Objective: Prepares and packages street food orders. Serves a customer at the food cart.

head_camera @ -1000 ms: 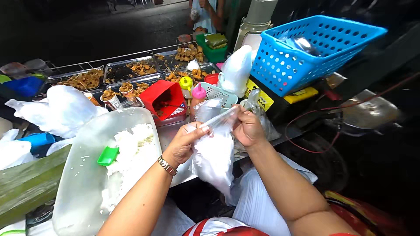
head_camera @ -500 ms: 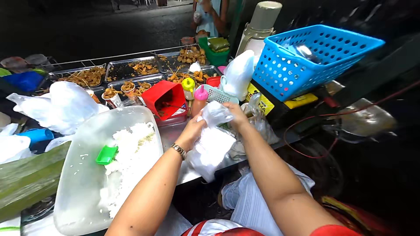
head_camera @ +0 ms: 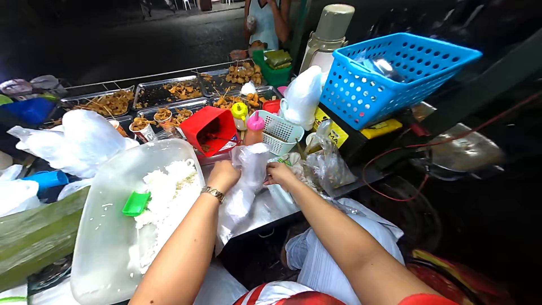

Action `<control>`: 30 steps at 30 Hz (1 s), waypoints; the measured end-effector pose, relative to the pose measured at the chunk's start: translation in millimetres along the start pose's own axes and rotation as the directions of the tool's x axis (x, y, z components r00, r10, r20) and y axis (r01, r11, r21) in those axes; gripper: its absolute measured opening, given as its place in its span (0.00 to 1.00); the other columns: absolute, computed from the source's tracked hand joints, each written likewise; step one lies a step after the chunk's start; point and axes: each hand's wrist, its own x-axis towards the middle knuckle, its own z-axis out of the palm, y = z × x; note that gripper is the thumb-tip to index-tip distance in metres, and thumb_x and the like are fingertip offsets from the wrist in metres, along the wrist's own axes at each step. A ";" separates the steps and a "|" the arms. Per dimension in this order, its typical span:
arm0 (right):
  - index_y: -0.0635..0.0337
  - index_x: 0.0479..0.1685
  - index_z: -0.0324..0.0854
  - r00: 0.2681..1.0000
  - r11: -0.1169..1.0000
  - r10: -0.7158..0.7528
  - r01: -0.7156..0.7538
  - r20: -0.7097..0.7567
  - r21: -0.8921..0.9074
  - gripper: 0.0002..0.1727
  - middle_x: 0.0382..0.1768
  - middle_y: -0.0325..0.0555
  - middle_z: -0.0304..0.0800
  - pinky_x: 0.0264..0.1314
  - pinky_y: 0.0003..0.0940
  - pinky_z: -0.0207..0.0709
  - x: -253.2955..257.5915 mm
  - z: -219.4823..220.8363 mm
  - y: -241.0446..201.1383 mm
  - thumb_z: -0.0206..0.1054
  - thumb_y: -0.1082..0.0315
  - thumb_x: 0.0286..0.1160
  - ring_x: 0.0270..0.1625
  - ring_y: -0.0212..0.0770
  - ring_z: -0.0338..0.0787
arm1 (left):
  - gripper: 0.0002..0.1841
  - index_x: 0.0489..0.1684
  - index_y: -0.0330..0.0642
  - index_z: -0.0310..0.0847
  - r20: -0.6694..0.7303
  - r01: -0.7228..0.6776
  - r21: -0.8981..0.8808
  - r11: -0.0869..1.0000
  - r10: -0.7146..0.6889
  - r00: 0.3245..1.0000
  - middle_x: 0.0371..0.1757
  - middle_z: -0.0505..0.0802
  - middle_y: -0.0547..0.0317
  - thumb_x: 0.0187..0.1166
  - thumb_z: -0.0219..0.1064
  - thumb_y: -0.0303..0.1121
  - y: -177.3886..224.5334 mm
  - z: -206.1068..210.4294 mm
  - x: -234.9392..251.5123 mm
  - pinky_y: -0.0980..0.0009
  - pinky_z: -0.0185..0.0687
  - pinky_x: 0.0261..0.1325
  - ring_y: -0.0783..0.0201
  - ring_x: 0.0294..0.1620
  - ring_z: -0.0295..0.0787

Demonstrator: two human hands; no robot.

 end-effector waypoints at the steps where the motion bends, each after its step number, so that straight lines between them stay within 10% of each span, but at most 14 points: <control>1: 0.67 0.77 0.72 1.000 1.000 -0.014 0.014 0.004 -0.022 0.20 0.62 0.61 0.83 0.50 0.37 0.87 -6.6 -9.0 -8.1 0.51 0.71 0.92 0.46 0.44 0.91 | 0.19 0.47 0.25 0.86 -0.091 -0.044 -0.049 0.998 0.040 0.995 0.49 0.89 0.28 0.84 0.65 0.39 -3.8 -7.8 -3.4 0.35 0.76 0.60 0.35 0.54 0.87; 4: 0.67 0.68 0.82 0.965 0.950 -0.240 0.211 -0.107 -0.229 0.23 0.60 0.61 0.89 0.63 0.47 0.82 -31.9 -36.9 -32.6 0.50 0.59 0.96 0.55 0.49 0.92 | 0.16 0.39 0.36 0.84 -0.209 -0.220 -0.380 0.898 0.148 0.967 0.24 0.84 0.55 0.88 0.63 0.41 -5.7 -28.9 -23.3 0.66 0.77 0.26 0.65 0.20 0.77; 9: 0.66 0.55 0.86 0.684 0.689 -0.725 0.720 -0.088 -0.080 0.17 0.43 0.39 0.91 0.50 0.27 0.85 -95.3 -33.6 -57.8 0.59 0.62 0.86 0.42 0.26 0.89 | 0.07 0.40 0.43 0.90 -0.332 -0.501 -0.695 0.516 0.388 0.860 0.25 0.90 0.68 0.85 0.66 0.30 9.1 -21.4 -47.1 0.82 0.79 0.25 0.80 0.20 0.81; 12: 0.63 0.39 0.88 0.674 0.674 -0.738 0.733 -0.041 -0.089 0.06 0.29 0.35 0.89 0.37 0.19 0.82 -110.0 -13.1 -51.8 0.77 0.70 0.69 0.31 0.21 0.85 | 0.04 0.39 0.43 0.91 -0.394 -0.561 -0.660 0.499 0.405 0.825 0.30 0.92 0.69 0.81 0.69 0.27 12.4 -7.4 -46.4 0.81 0.82 0.32 0.80 0.26 0.84; 21: 0.64 0.43 0.89 0.646 0.637 -0.759 0.714 -0.075 -0.291 0.10 0.33 0.38 0.90 0.44 0.19 0.79 -99.2 -10.1 -35.9 0.64 0.67 0.84 0.35 0.20 0.84 | 0.04 0.42 0.39 0.87 -0.196 -0.297 -0.863 0.409 0.272 0.942 0.30 0.93 0.61 0.83 0.68 0.29 17.3 -1.7 -45.5 0.77 0.87 0.33 0.73 0.27 0.89; 27: 0.61 0.43 0.85 0.713 0.718 -0.693 0.696 -0.105 -0.014 0.08 0.32 0.34 0.87 0.44 0.22 0.82 -94.9 -15.3 -35.3 0.62 0.70 0.86 0.35 0.23 0.86 | 0.09 0.31 0.45 0.88 -0.185 -0.378 -0.856 0.352 0.474 0.861 0.28 0.90 0.67 0.82 0.64 0.28 8.1 0.4 -41.3 0.79 0.83 0.35 0.77 0.27 0.84; 30: 0.58 0.45 0.81 0.801 0.707 -0.590 0.574 -0.104 0.412 0.13 0.37 0.36 0.92 0.54 0.29 0.87 -98.3 -20.6 -43.4 0.49 0.72 0.91 0.41 0.29 0.92 | 0.06 0.27 0.50 0.92 -0.137 -0.297 -0.935 0.194 0.575 0.807 0.28 0.94 0.65 0.74 0.72 0.32 1.7 -4.6 -44.3 0.79 0.87 0.36 0.77 0.28 0.89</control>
